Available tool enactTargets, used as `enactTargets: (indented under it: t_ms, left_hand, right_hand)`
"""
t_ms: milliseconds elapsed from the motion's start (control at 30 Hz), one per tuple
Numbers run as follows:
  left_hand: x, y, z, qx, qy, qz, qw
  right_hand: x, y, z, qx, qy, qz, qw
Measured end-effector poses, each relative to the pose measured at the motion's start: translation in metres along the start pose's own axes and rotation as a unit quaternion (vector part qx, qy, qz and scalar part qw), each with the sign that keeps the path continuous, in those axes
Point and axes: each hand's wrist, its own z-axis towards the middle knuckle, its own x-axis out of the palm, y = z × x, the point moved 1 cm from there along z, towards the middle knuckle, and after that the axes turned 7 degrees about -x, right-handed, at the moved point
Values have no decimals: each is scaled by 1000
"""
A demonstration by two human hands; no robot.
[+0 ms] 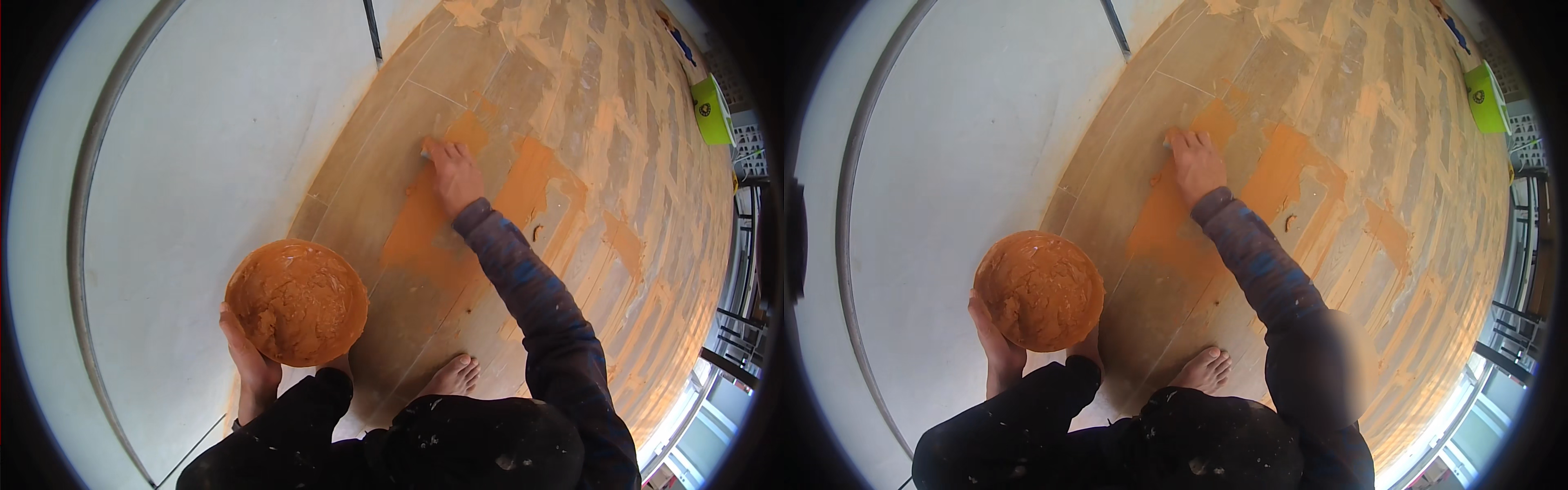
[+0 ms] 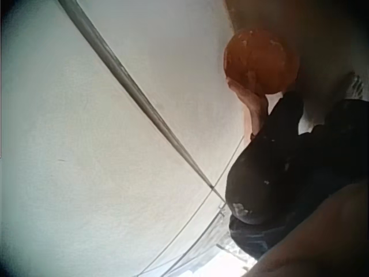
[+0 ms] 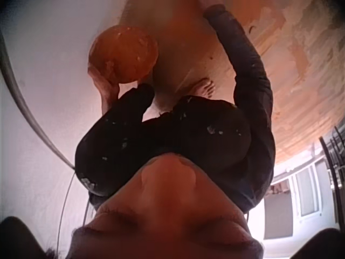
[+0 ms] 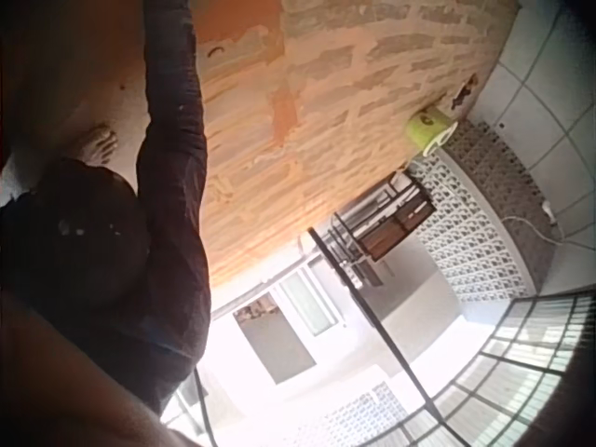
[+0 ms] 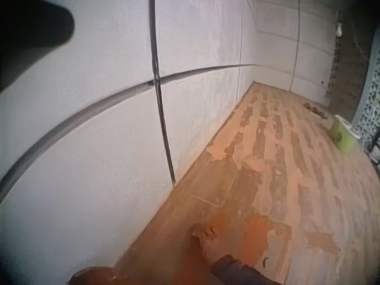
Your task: The person applies a brown paste from a bowl to the gaps between wood-look floor tiles using a small scraper, then smooths the paste over the tile surfaces by hand and with the scraper.
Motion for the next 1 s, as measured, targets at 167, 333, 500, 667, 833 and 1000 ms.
enactTargets:
  t_ms: [167, 333, 500, 667, 833, 1000]
  left_hand:
    - [-11, -4, -1, -7, 0, 1, 1000]
    - [-5, -11, -1, -16, -9, -4, 1000]
    - [0, -16, -2, -27, 25, 14, 999]
    - [11, -18, 0, -30, 36, 39, 998]
    - [13, -33, -5, -34, 17, 93, 995]
    - [25, -33, -2, -49, 4, 129, 990]
  right_hand:
    - [2, 126, -115, -111, 125, 85, 982]
    - [-22, 187, -173, 12, 191, 330, 924]
    - [-41, 30, -64, 169, -24, 262, 950]
    - [-69, -133, 82, 167, -134, 44, 976]
    - [-62, -196, 155, 245, -129, 7, 961]
    - [-38, -195, 130, 67, -53, -149, 985]
